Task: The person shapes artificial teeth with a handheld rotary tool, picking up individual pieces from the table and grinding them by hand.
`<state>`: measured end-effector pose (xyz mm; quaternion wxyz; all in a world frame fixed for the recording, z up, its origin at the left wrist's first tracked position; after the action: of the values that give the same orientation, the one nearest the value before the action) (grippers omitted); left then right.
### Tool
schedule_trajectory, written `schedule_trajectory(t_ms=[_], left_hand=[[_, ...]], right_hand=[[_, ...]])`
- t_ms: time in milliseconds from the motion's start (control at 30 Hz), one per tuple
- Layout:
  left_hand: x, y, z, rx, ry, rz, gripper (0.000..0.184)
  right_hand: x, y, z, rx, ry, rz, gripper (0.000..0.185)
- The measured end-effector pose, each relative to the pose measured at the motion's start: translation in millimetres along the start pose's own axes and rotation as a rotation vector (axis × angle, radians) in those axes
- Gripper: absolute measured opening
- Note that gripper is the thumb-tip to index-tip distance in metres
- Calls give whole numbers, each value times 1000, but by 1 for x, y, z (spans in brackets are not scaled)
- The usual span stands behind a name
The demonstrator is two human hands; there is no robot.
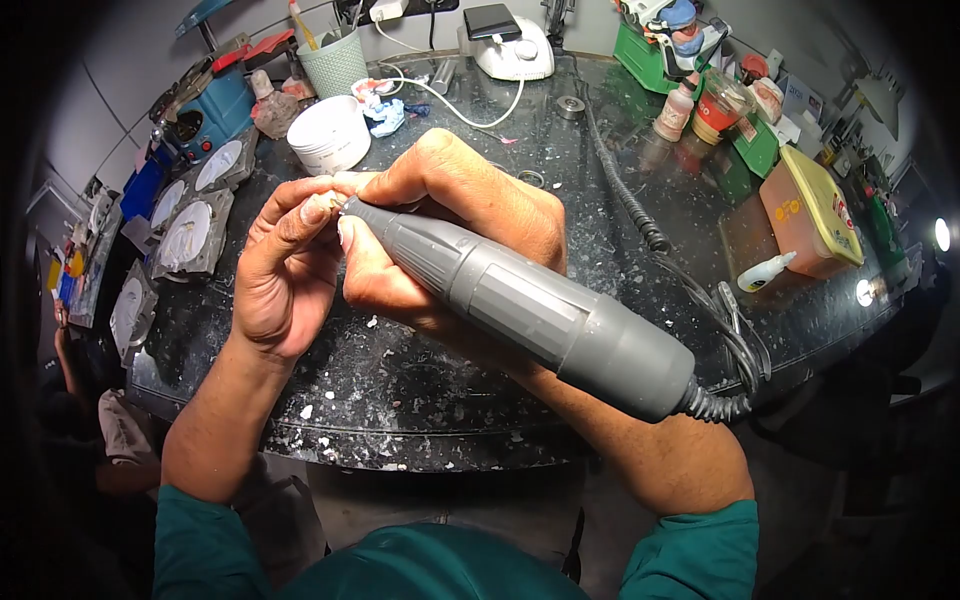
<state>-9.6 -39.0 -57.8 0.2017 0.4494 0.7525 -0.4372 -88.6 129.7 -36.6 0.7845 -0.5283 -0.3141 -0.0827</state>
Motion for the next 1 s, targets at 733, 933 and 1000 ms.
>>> schedule_trajectory(t_ms=[733, 933, 1000], left_hand=[[-1, 0, -5, -15, -67, -37, 17], [0, 0, -6, -30, -88, -33, 17], [0, 1, -4, -21, -67, -30, 18]], right_hand=[[1, -1, 0, 2, -5, 2, 16], [0, -2, 1, 9, 20, 1, 16], [0, -1, 0, 3, 6, -6, 16]])
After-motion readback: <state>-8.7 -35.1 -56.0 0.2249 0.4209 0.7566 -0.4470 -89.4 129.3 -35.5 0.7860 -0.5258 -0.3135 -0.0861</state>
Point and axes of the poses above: each hand's wrist, its own y-axis away from the middle knuckle, its own z-axis out of the back of the hand, x = y × z, the point moved 1 cm from there along -y, towards the middle knuckle, and after that the axes turned 7 degrees about -z, right-handed, at the moved point
